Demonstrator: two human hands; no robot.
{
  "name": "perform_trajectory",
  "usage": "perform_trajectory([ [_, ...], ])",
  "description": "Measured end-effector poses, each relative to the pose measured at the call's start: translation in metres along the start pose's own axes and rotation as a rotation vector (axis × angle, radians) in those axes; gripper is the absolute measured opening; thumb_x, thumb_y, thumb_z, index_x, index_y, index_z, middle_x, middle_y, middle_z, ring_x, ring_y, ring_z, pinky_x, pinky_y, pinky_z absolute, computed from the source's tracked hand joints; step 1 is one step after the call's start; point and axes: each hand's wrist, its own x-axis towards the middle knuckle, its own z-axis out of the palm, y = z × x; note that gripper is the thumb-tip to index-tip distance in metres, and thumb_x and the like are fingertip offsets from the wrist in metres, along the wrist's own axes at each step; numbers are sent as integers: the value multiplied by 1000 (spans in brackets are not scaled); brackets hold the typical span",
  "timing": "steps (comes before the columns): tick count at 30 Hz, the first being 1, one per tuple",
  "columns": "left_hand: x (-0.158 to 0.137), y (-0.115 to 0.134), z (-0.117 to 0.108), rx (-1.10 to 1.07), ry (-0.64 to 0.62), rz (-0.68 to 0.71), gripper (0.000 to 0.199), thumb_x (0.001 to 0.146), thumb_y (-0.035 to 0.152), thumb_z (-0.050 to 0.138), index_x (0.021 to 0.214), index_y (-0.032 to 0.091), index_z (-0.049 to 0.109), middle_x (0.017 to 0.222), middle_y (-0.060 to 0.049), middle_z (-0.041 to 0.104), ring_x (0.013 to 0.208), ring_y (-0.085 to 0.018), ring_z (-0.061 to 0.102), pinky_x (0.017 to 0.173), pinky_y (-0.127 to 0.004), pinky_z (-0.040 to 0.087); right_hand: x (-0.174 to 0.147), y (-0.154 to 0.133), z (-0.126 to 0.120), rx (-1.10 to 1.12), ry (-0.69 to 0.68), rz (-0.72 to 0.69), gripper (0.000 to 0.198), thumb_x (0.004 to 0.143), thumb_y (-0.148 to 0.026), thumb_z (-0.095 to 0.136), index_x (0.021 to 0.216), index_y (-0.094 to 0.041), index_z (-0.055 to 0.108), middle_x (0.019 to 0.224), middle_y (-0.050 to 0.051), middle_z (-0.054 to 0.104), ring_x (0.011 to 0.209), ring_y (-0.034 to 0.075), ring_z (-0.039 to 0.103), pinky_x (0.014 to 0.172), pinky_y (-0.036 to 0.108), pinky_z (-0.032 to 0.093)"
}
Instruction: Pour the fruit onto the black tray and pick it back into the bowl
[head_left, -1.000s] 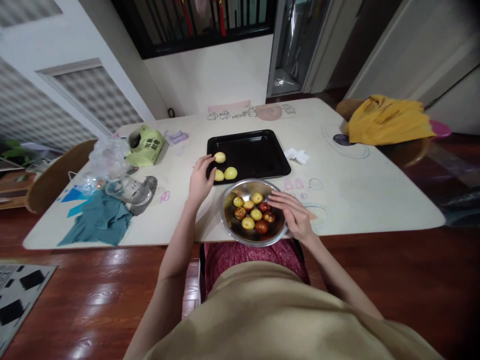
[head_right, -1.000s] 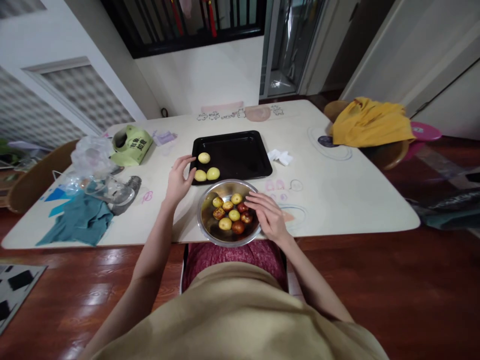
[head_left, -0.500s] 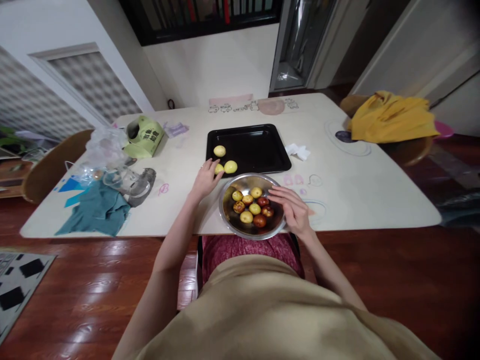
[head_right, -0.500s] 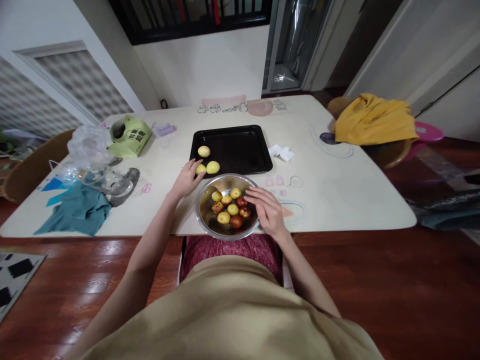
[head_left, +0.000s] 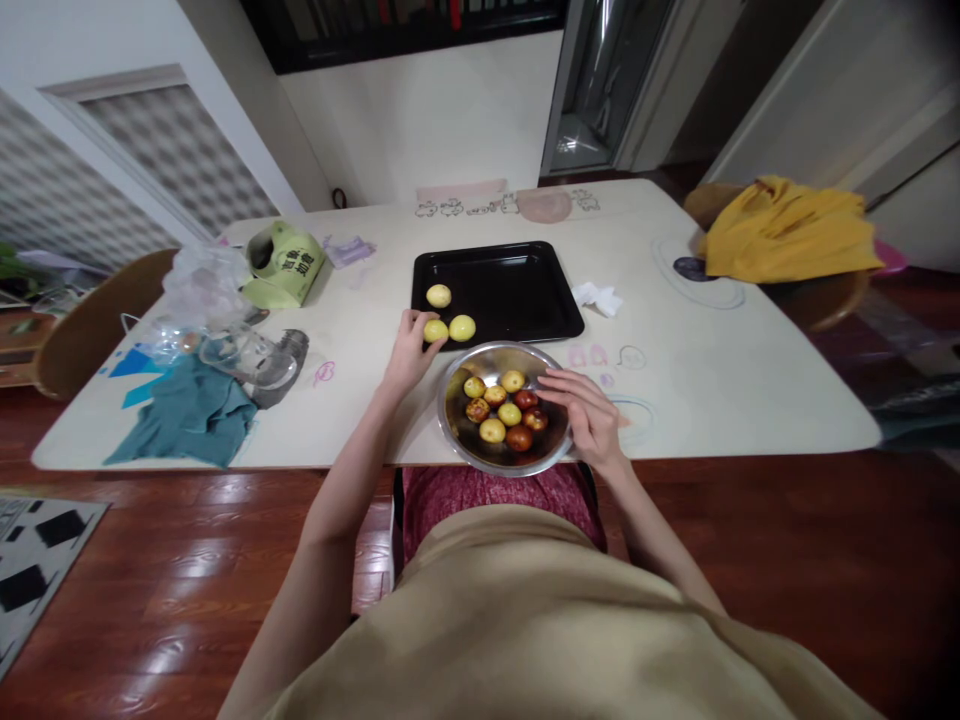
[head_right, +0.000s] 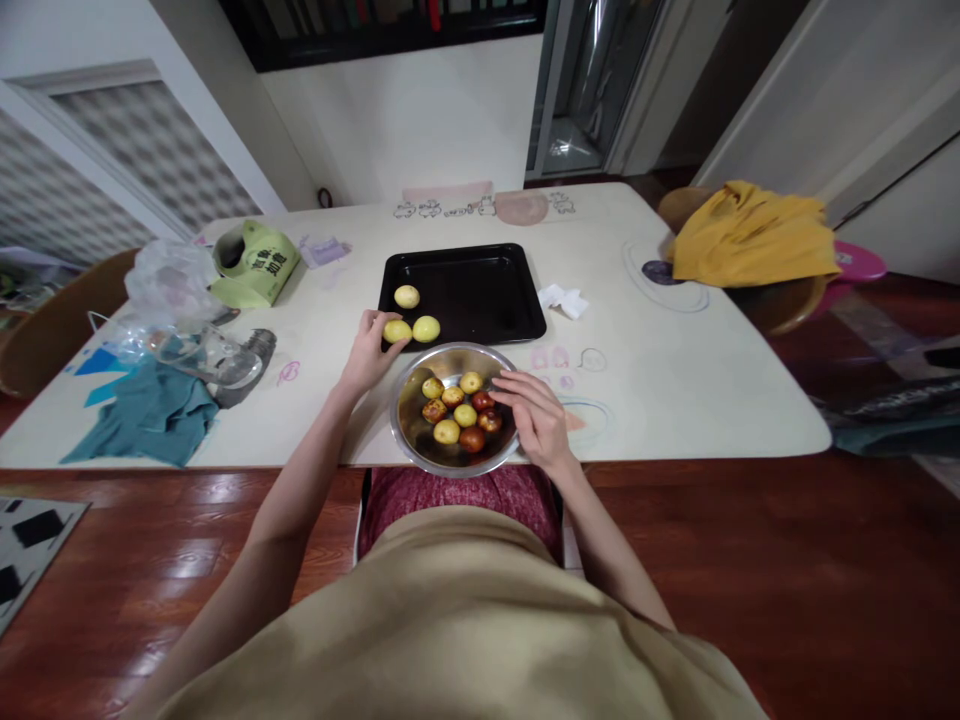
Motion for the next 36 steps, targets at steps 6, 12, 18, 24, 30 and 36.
perform_trajectory([
  [6, -2, 18, -7, -75, 100, 35, 27, 103, 39, 67, 122, 23, 59, 123, -11, 61, 118, -26, 62, 103, -45, 57, 0, 0, 0, -12, -2, -1, 42, 110, -28, 42, 119, -26, 83, 123, 8, 82, 125, 30, 73, 108, 57, 60],
  [12, -3, 54, -16, -288, 93, 118, 38, 98, 48, 75, 124, 24, 62, 128, -11, 64, 123, -25, 64, 90, -37, 63, 1, -1, 2, -3, 13, 4, 41, 110, -30, 43, 118, -25, 84, 121, 8, 83, 125, 30, 74, 108, 56, 60],
  [18, -7, 86, -14, -474, -239, 310, 41, 94, 46, 80, 125, 22, 67, 128, -14, 71, 124, -28, 68, 90, -39, 65, 1, -2, 2, -19, -1, 34, 44, 111, -36, 41, 115, -25, 84, 120, 9, 83, 124, 30, 74, 108, 57, 60],
  [24, -8, 104, -10, -446, -432, 370, 43, 93, 49, 80, 124, 22, 68, 122, -13, 74, 119, -29, 71, 104, -46, 60, 1, -2, 2, -10, 7, 22, 43, 111, -35, 42, 116, -26, 83, 120, 9, 83, 122, 30, 74, 107, 58, 60],
  [30, -10, 113, -5, -389, -479, 354, 40, 94, 46, 79, 126, 25, 66, 123, -11, 72, 119, -29, 70, 107, -45, 58, 1, -2, 2, -13, 5, 38, 44, 111, -37, 41, 115, -26, 84, 119, 9, 83, 121, 30, 74, 108, 58, 60],
  [36, -10, 114, -2, -348, -513, 342, 40, 96, 45, 77, 129, 25, 65, 126, -11, 70, 122, -30, 69, 108, -46, 57, 2, -3, 1, -14, 3, 31, 43, 111, -34, 42, 116, -26, 84, 120, 9, 83, 121, 30, 74, 107, 58, 60],
])
